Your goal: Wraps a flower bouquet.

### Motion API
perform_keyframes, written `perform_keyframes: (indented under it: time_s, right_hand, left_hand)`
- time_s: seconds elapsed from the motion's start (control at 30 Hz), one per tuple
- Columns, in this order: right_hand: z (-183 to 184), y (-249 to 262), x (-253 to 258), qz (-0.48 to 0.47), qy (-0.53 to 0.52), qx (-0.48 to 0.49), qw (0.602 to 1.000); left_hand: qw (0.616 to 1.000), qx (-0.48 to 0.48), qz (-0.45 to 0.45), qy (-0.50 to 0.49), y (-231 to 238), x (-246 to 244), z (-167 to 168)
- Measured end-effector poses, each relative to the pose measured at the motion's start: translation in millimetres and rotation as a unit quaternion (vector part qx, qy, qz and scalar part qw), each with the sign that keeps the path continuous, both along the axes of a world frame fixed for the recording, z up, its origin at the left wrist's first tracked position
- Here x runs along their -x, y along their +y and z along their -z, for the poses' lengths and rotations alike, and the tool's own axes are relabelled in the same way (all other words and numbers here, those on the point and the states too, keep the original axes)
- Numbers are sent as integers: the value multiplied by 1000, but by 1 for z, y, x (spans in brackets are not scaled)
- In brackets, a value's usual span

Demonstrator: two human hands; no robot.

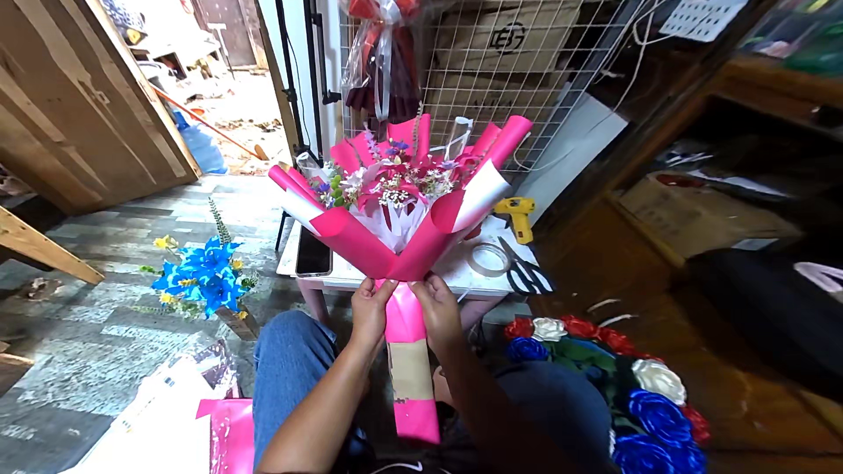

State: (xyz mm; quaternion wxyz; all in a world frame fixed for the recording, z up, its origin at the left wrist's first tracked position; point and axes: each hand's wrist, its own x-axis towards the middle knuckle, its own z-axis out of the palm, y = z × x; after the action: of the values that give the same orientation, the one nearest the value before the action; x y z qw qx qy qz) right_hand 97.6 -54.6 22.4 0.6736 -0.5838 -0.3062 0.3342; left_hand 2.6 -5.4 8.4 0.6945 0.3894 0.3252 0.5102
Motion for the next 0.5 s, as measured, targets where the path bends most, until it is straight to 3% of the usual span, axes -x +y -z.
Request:
perform_keyframes:
  time_s: [0.5]
  right_hand:
    - [7, -3, 1, 17, 29, -34, 999]
  left_hand:
    - [994, -39, -93, 35, -9, -7, 4]
